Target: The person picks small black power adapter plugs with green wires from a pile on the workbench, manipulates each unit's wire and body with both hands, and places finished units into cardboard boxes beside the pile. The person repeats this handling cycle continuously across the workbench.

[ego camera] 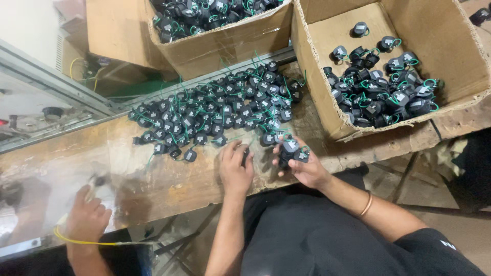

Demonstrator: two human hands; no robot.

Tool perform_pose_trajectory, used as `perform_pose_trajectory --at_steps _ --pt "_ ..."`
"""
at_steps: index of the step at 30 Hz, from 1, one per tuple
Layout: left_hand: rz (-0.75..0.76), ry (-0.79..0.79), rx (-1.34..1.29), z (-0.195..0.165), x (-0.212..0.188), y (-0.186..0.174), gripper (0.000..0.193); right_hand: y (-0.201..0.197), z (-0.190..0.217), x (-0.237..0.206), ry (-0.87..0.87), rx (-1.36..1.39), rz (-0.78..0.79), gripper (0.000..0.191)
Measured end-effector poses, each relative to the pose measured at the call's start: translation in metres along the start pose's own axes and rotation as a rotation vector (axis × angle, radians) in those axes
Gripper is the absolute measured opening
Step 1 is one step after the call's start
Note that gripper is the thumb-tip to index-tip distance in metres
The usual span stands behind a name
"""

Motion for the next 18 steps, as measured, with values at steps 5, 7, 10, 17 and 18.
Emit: perform_pose_trajectory --at_steps 5,7,10,17,18 --pt "0.122 -0.092 -0.064 0.011 -0.002 0.001 0.022 0.001 -0.001 0.002 -0.014 -0.030 0.017 0.066" --pt "0.156 -0.051 -0.060 0.012 -0.002 -0.002 0.025 -0.001 0.000 0.003 -0.021 -0.009 0.008 0.065" --pt "0.101 -0.091 -0.324 0.013 -0.005 -0.007 0.023 -0.006 -0.002 0.005 0.000 0.037 -0.045 0.065" --pt "0.049 -0.064 -0.632 -0.031 0.000 0.014 0.027 -0.004 -0.004 0.001 0.016 -0.046 0.038 0.060" --pt "0.047 -0.156 -0.653 -0.032 0.002 0.022 0.024 -0.004 -0.005 0.000 0.016 -0.128 0.039 0.063"
Point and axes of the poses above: each hand's wrist, its own x-axis towards the middle knuckle, its own y-axis out of the palm, z = x × y, the point moved 6 cm from there along x, towards the middle knuckle, and after that the axes turned 10 degrees about y, right-handed, at the moved point
